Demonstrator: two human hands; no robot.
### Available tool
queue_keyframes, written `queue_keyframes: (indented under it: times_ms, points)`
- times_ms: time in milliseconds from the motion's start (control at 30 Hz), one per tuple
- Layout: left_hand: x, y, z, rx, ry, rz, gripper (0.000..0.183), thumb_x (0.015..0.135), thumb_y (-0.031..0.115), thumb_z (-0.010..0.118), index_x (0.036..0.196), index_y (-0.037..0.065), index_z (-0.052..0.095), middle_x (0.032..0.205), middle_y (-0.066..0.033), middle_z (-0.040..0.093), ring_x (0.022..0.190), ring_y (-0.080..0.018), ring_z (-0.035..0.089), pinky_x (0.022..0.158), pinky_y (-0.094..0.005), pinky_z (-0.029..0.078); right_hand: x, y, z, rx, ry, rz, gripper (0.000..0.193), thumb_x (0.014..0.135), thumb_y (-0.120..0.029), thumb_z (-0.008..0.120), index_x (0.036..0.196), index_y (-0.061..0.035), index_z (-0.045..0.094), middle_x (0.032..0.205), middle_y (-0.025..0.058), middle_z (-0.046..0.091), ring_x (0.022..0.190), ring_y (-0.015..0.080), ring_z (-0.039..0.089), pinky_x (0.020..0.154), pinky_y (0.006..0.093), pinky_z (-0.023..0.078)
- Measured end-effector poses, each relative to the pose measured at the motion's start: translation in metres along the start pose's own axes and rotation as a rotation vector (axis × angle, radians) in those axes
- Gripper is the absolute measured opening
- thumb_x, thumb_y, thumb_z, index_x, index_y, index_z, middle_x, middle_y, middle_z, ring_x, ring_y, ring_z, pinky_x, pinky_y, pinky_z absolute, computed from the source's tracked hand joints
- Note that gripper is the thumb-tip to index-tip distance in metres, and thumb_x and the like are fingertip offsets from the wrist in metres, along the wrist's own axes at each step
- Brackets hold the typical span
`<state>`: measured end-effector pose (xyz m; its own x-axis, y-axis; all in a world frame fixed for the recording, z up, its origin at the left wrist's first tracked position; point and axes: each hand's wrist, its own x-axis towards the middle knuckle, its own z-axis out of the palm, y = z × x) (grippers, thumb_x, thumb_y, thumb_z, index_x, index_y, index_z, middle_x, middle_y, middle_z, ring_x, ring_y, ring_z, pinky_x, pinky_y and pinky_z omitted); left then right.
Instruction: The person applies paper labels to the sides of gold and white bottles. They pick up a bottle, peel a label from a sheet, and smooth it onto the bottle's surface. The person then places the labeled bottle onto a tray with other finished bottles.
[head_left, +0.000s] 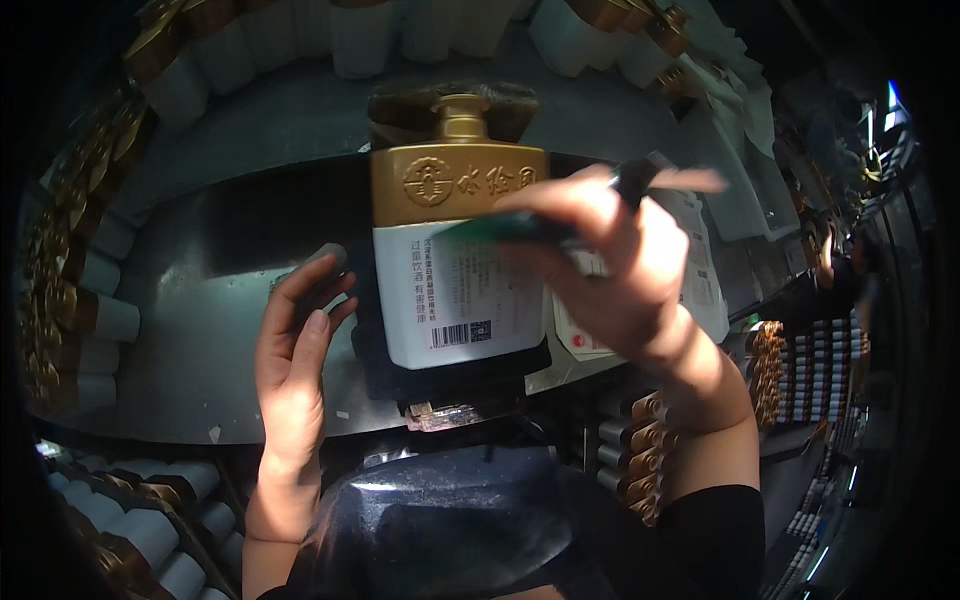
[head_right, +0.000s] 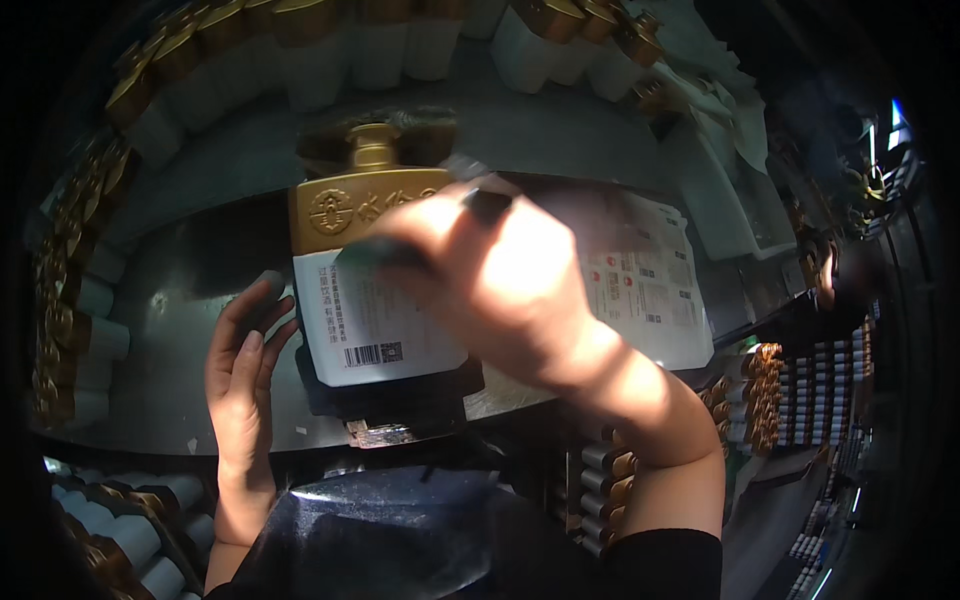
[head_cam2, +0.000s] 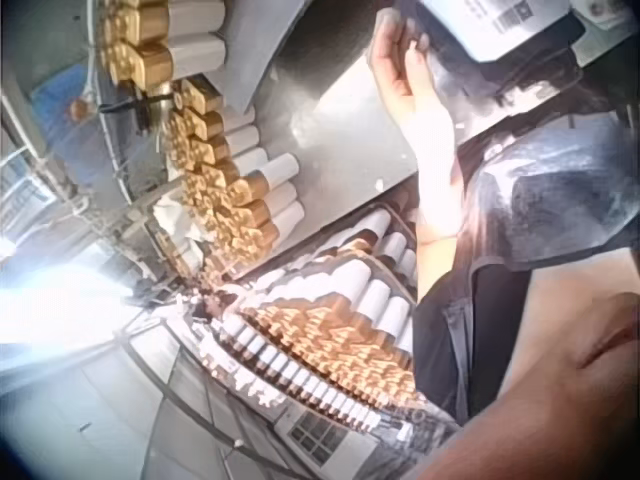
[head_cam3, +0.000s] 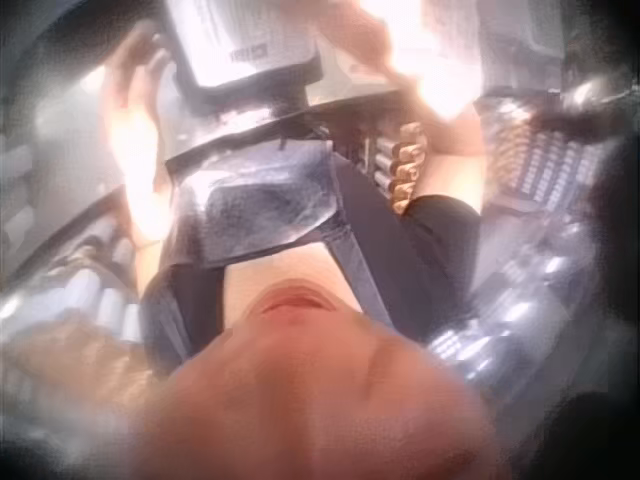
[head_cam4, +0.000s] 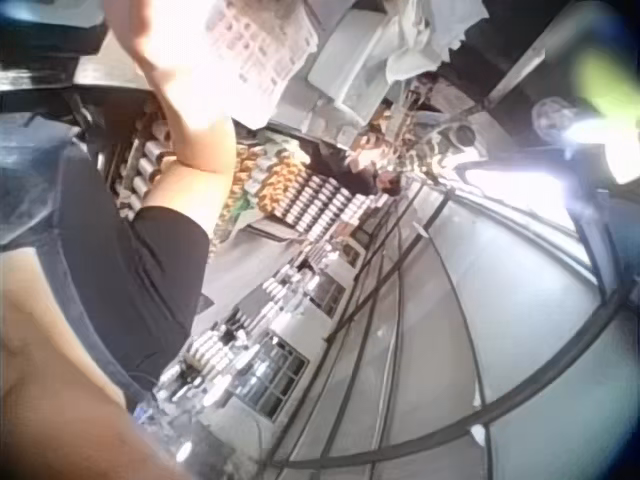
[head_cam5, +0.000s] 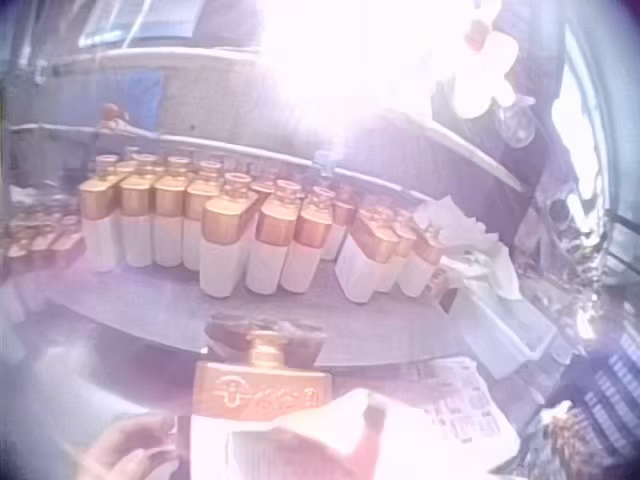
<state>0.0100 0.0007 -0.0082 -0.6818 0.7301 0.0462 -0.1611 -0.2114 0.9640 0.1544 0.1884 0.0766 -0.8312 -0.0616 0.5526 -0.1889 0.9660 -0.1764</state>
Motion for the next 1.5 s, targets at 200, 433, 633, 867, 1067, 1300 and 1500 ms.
queue_keyframes:
  times_ms: [200,433,633,867,1067,1300,1500]
  points:
    - [0.012,-0.009,-0.002,0.009,-0.021,0.019,0.040,0.098,0.012,0.046,0.135,-0.002,0.047,0.137,-0.0166,0.050,0.125,-0.0261,0.051,0.105,-0.0388,0.042,-0.040,-0.014,-0.024,0.148,-0.139,-0.057,0.013,0.076,-0.006,0.074,0.088,-0.0076,0.070,0.073,0.0028,0.065,0.069,0.0170,0.062,0.060,0.0272,0.051]
    - [0.002,0.010,0.004,0.065,0.045,0.022,0.039,0.098,0.011,0.046,0.134,-0.004,0.048,0.136,-0.0174,0.051,0.124,-0.0272,0.053,0.104,-0.0387,0.044,0.017,-0.001,0.027,0.046,-0.045,-0.153,0.020,0.083,-0.011,0.068,0.103,-0.0072,0.065,0.083,0.0053,0.066,0.077,0.0196,0.066,0.069,0.0351,0.054]
    - [-0.003,0.007,-0.006,0.026,0.074,0.002,0.040,0.098,0.013,0.046,0.135,-0.002,0.047,0.137,-0.0163,0.049,0.124,-0.0274,0.052,0.105,-0.0397,0.042,0.023,0.000,0.041,0.032,0.168,-0.218,0.018,0.079,-0.009,0.070,0.097,-0.0063,0.068,0.078,0.0016,0.065,0.070,0.0164,0.064,0.060,0.0269,0.054]
    - [0.008,0.002,0.000,0.062,-0.006,0.026,0.040,0.097,0.013,0.049,0.134,-0.003,0.047,0.136,-0.0174,0.050,0.124,-0.0281,0.052,0.105,-0.0417,0.042,-0.017,0.001,-0.007,0.223,0.054,0.041,0.008,0.077,-0.006,0.071,0.083,-0.0053,0.066,0.072,0.0038,0.063,0.066,0.0194,0.062,0.066,0.0341,0.054]
    - [0.004,0.002,0.001,0.067,0.041,0.022,0.039,0.097,0.008,0.046,0.133,-0.004,0.047,0.135,-0.0182,0.051,0.123,-0.0285,0.053,0.105,-0.0414,0.043,-0.025,-0.016,-0.010,0.272,-0.129,-0.166,0.011,0.076,-0.007,0.071,0.086,-0.0057,0.067,0.073,0.0027,0.063,0.064,0.0168,0.061,0.058,0.0294,0.052]
    - [0.004,0.011,0.010,0.048,0.031,0.030,0.041,0.098,0.012,0.047,0.135,-0.004,0.045,0.139,-0.0185,0.048,0.124,-0.0293,0.052,0.107,-0.0416,0.040,-0.003,-0.033,0.043,0.291,-0.056,-0.118,0.016,0.077,-0.007,0.066,0.093,-0.0043,0.064,0.077,0.0094,0.064,0.077,0.0239,0.065,0.073,0.0350,0.055]
    - [0.002,-0.024,0.008,0.415,-0.237,0.216,0.136,0.061,0.025,0.093,0.155,0.020,-0.006,0.147,-0.0255,0.032,0.132,-0.0318,0.042,0.107,-0.0464,0.037,-0.020,0.035,-0.068,0.864,0.280,0.592,0.028,0.089,-0.015,0.067,0.112,-0.0025,0.056,0.100,0.0092,0.063,0.092,0.0181,0.065,0.084,0.0319,0.054]
